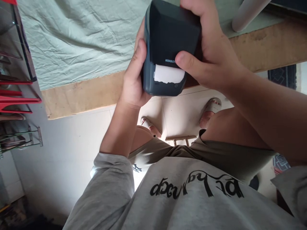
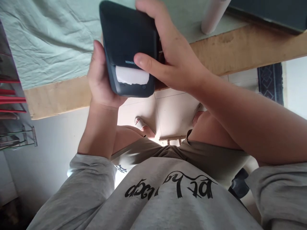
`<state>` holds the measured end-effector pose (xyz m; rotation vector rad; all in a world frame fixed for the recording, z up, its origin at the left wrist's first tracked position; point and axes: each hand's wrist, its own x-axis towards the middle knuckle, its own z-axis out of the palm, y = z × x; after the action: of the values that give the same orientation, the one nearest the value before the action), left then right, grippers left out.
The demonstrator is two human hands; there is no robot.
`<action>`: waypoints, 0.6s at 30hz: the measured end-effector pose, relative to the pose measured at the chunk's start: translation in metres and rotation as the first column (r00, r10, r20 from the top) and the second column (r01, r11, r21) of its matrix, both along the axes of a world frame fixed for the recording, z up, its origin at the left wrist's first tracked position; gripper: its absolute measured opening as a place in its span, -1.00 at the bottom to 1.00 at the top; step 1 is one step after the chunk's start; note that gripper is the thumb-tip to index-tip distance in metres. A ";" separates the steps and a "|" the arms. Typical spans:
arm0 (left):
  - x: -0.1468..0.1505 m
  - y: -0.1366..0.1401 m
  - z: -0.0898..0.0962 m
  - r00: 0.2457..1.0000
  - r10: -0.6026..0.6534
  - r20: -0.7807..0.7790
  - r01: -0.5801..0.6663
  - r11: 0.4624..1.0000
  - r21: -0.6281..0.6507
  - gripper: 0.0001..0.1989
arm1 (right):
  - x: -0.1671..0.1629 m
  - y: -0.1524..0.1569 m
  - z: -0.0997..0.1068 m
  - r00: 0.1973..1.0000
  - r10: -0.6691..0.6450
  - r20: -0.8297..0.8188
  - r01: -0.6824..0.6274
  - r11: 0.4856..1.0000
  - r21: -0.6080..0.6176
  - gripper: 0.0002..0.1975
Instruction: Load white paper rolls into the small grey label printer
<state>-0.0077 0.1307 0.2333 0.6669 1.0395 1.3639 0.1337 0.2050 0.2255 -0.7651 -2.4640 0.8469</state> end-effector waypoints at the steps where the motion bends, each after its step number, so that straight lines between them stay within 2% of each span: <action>1: 0.001 0.000 0.001 0.999 -0.035 0.000 0.035 0.999 0.017 -0.63 | 0.000 -0.001 0.001 1.000 -0.005 0.024 0.005 1.000 -0.007 -0.33; 3: 0.004 0.001 0.001 0.991 -0.131 -0.015 0.132 0.988 0.077 -0.56 | 0.001 -0.002 0.002 0.998 -0.011 0.064 0.012 1.000 -0.017 -0.33; 6: 0.004 0.002 0.000 0.983 -0.177 -0.045 0.180 0.980 0.083 -0.52 | 0.002 -0.003 0.005 0.996 -0.022 0.084 0.024 0.999 -0.023 -0.36; 12: -0.003 0.002 -0.006 0.991 -0.126 -0.046 0.129 0.989 0.068 -0.58 | 0.002 -0.002 0.003 0.994 -0.039 0.101 0.043 0.998 -0.039 -0.39; 18: 0.001 -0.001 -0.002 0.996 -0.091 -0.008 0.091 0.990 0.106 -0.64 | 0.002 0.000 0.003 0.994 -0.037 0.106 0.042 0.998 -0.040 -0.38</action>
<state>-0.0063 0.1300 0.2317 0.7863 0.9325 1.3460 0.1361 0.2054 0.2290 -0.8916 -2.5204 0.8673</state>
